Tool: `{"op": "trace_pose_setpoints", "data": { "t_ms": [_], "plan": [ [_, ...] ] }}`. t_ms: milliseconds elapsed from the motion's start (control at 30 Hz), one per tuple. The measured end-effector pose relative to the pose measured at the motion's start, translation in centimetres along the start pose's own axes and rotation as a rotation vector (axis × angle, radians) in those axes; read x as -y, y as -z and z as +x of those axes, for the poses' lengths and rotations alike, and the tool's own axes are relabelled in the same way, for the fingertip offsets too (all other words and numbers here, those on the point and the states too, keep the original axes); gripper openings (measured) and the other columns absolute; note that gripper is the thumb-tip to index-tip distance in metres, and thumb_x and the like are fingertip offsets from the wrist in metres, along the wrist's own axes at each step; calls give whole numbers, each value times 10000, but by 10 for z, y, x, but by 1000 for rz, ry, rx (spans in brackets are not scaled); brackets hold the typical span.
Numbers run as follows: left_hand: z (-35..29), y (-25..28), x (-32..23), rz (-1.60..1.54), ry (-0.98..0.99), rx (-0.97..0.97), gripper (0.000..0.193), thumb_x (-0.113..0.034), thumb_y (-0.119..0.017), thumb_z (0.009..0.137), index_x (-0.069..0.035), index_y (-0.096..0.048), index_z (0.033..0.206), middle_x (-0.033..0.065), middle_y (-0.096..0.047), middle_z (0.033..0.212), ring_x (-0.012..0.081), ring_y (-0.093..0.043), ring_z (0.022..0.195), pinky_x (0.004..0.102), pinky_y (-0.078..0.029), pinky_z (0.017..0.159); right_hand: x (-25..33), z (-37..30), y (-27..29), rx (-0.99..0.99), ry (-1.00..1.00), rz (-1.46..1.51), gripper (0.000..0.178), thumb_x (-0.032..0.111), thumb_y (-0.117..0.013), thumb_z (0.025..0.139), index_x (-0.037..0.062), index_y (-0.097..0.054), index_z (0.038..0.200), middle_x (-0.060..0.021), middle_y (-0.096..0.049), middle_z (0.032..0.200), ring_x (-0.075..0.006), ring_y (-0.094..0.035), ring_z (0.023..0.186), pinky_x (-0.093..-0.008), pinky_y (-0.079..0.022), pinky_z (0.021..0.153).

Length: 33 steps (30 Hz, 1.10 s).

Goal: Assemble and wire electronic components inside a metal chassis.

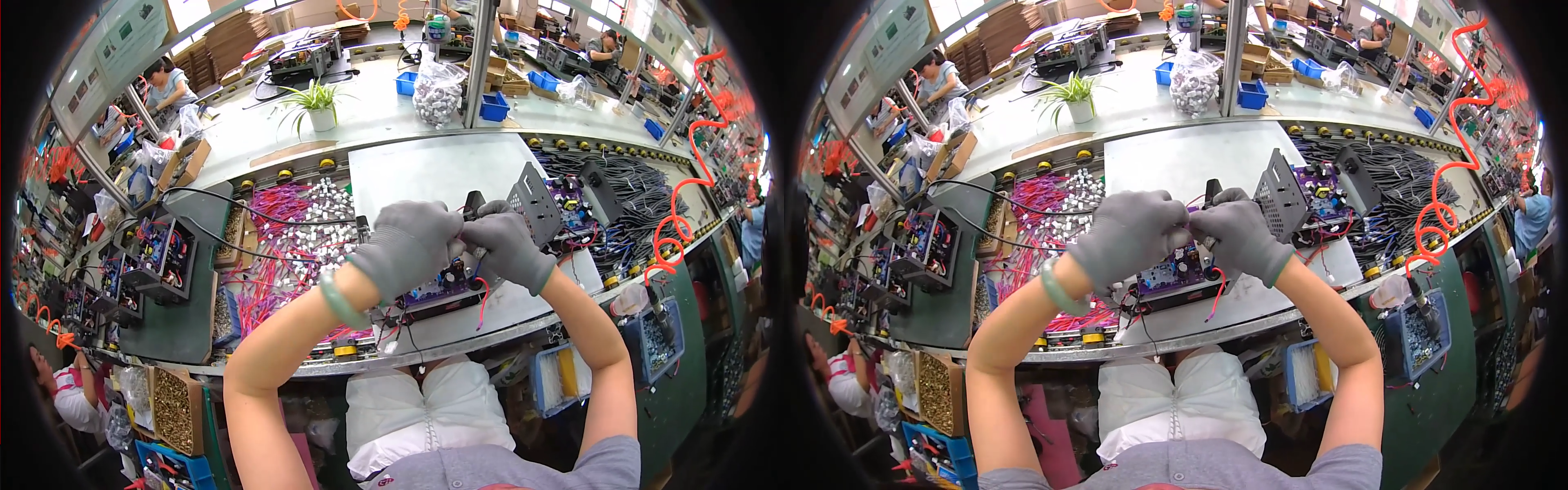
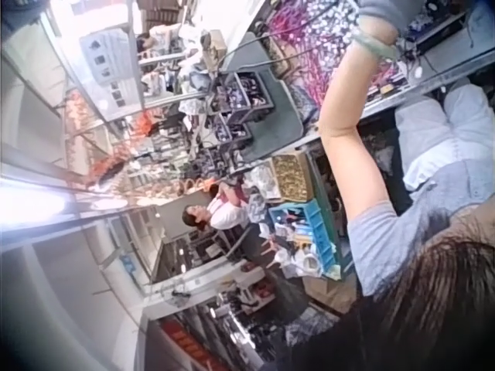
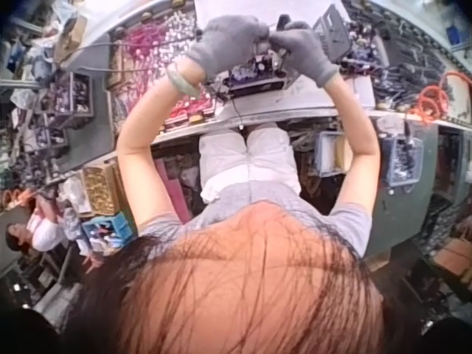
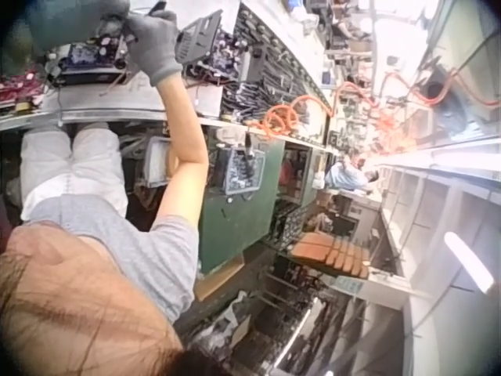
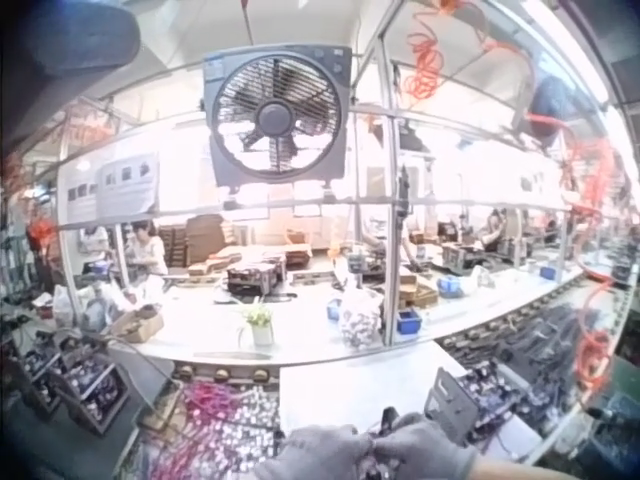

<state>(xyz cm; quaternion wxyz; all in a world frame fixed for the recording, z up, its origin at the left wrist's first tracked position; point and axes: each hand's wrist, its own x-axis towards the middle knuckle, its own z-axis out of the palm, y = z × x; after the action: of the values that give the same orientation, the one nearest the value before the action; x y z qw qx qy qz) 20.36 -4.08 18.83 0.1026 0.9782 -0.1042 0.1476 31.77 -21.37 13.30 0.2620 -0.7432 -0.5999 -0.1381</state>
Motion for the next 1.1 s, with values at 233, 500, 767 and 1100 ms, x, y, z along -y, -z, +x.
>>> {"op": "trace_pose_setpoints", "data": {
  "t_ms": [233, 500, 767, 1100],
  "plan": [
    [-2, -21, 21, -1, 53, 64, 167, -258, -614, 881, -103, -675, 896, 111, -656, 833, 328, -675, 767, 440, -545, 708, -1, -3, -2, 8, -61, 60, 83, 163, -697, 806, 98, -699, 857, -93, -661, 710, -271, -644, 676, -362, -463, 859],
    [10, -29, 6, -201, 147, 346, 178, -227, -619, 856, -89, -674, 955, 161, -654, 887, 379, -652, 827, 467, -521, 774, -9, -4, 2, 0, -32, 250, 43, 134, -680, 812, 93, -670, 804, -49, -668, 699, -239, -632, 677, -377, -445, 893],
    [-31, -35, 52, 93, 121, -131, 261, -322, -664, 831, -113, -707, 981, 95, -669, 953, 271, -626, 972, 415, -426, 981, 2, 25, -1, 317, 178, -154, 93, 116, -671, 697, 157, -590, 717, -10, -563, 601, -220, -615, 635, -386, -458, 865],
    [-39, -47, 59, -141, 243, -68, 264, -366, -638, 831, -119, -731, 852, 86, -686, 851, 266, -654, 916, 450, -382, 1023, 4, 38, -5, 608, 226, -167, 84, 76, -660, 686, 134, -649, 745, -43, -619, 642, -256, -658, 705, -394, -454, 918]
  ]
}}
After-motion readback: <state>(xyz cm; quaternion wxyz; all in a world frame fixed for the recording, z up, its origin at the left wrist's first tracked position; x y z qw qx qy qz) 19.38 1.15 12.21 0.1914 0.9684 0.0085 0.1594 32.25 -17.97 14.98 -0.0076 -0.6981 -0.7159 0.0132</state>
